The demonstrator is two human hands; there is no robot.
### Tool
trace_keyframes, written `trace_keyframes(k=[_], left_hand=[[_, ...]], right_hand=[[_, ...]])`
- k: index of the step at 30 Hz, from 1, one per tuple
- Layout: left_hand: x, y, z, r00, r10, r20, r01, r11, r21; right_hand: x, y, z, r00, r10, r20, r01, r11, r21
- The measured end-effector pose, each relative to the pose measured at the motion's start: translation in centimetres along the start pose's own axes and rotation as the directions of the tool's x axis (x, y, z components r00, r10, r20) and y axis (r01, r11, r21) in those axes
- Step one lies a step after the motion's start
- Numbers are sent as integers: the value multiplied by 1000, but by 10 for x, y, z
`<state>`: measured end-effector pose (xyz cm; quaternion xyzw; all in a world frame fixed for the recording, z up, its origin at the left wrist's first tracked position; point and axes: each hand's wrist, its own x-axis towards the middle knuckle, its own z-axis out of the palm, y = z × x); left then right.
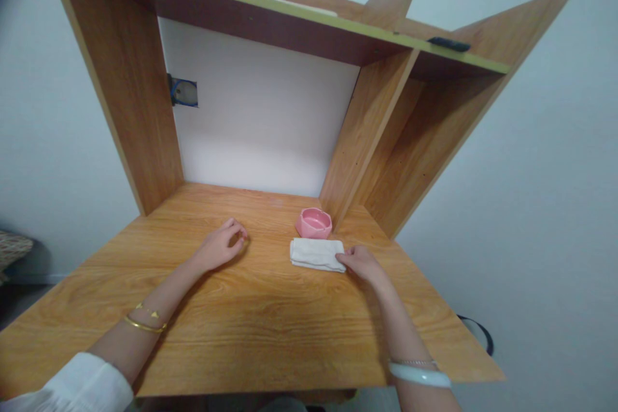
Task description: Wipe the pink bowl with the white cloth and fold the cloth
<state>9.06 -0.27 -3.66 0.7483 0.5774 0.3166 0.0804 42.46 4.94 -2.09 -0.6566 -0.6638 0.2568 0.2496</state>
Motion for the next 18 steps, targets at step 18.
trace_keyframes(k=[18], left_hand=[[1, -13, -1, 996, -49, -79, 58, 991, 120]], right_hand=[[-12, -109, 104, 731, -654, 194, 682, 703, -202]])
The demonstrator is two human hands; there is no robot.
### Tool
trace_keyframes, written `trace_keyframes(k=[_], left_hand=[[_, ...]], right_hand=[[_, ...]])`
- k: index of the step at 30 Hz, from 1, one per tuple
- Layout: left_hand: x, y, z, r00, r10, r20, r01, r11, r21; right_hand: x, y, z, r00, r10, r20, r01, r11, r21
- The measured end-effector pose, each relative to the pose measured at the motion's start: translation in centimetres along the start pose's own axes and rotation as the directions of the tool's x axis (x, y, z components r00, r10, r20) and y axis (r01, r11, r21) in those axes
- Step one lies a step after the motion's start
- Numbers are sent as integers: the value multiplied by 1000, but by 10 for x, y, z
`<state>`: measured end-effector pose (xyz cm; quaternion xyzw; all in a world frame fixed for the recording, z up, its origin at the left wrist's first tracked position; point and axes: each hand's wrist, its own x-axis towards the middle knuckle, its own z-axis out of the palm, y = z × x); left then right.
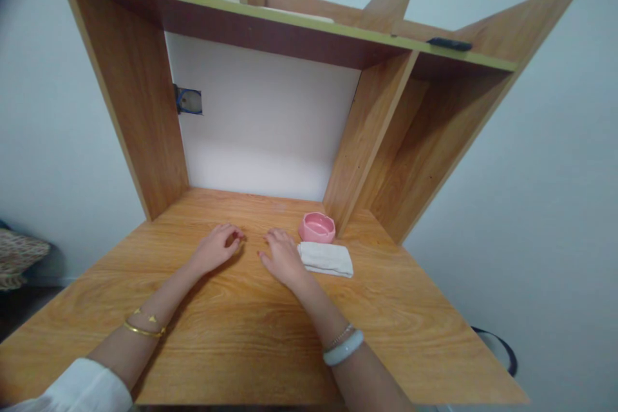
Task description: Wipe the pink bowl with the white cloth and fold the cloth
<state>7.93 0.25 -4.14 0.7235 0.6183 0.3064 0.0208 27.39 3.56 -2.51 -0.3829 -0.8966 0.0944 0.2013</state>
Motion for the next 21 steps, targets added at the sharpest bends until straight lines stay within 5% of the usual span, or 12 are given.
trace_keyframes(k=[6, 13, 21], left_hand=[[1, -13, 1, 992, -122, -4, 122, 990, 67], [0, -10, 15, 994, -20, 112, 23, 999, -23], [-5, -1, 19, 950, -52, 309, 22, 995, 101]], right_hand=[[9, 6, 41, 992, -19, 127, 0, 990, 143], [3, 15, 38, 983, 20, 181, -49, 986, 157], [5, 14, 38, 986, 19, 166, -47, 984, 170]])
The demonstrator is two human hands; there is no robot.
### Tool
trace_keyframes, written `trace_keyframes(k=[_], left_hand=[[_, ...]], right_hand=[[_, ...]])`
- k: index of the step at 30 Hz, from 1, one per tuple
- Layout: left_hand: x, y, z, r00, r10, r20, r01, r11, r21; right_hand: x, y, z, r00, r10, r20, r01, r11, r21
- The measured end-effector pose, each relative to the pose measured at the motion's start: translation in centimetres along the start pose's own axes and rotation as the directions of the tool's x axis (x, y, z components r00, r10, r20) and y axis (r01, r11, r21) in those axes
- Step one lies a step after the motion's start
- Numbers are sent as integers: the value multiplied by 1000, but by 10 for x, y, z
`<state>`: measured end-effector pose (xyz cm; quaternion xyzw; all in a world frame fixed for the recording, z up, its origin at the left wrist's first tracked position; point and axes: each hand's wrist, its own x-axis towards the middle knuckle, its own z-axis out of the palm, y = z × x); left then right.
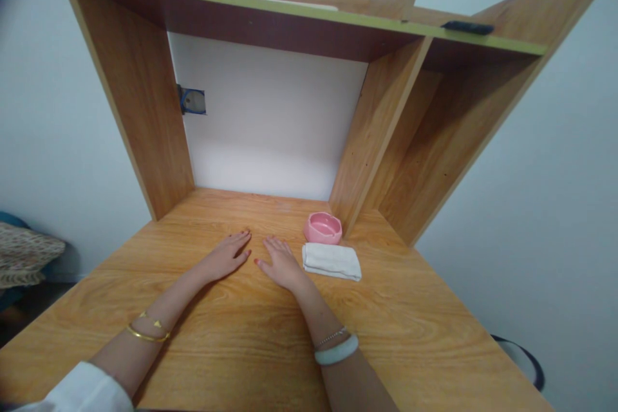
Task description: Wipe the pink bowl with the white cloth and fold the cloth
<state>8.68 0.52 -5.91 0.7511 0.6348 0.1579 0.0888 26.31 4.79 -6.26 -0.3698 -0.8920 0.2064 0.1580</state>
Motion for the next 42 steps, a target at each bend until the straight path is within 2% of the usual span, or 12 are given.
trace_keyframes(k=[16, 42], left_hand=[[0, 2, -2, 997, -23, 73, 18, 997, 70], [0, 1, 0, 998, -20, 59, 15, 997, 77]], right_hand=[[-1, -4, -5, 1000, 18, -13, -17, 999, 28], [-1, -5, -7, 999, 27, 23, -27, 1000, -10]])
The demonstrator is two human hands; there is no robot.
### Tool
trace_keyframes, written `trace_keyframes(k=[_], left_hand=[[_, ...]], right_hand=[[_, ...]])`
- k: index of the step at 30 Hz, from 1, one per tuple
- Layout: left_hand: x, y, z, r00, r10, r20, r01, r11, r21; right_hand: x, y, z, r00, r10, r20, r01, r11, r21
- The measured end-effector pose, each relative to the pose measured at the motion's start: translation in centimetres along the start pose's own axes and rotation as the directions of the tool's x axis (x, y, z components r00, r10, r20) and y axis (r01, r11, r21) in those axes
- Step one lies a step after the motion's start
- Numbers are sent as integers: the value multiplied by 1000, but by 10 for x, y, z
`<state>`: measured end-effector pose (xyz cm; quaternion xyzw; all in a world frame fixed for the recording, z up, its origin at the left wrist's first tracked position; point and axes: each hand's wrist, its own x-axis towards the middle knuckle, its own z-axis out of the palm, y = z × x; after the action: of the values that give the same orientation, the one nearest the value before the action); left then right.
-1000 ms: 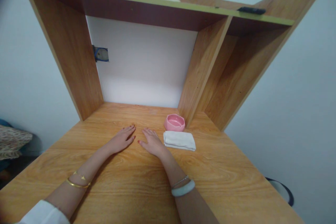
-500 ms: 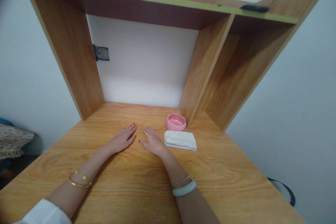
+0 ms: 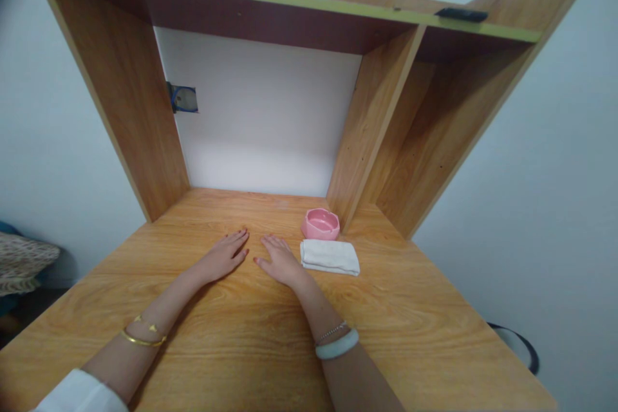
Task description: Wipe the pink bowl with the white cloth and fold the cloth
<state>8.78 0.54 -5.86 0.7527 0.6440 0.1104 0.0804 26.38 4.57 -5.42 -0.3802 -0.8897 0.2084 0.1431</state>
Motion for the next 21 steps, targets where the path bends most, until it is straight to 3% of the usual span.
trace_keyframes(k=[14, 21], left_hand=[[-1, 1, -2, 1000, -4, 2, 4, 1000, -1], [0, 0, 1, 1000, -9, -7, 9, 1000, -17]], right_hand=[[-1, 3, 3, 999, -12, -36, 12, 1000, 16], [-2, -5, 0, 987, -36, -157, 25, 997, -66]])
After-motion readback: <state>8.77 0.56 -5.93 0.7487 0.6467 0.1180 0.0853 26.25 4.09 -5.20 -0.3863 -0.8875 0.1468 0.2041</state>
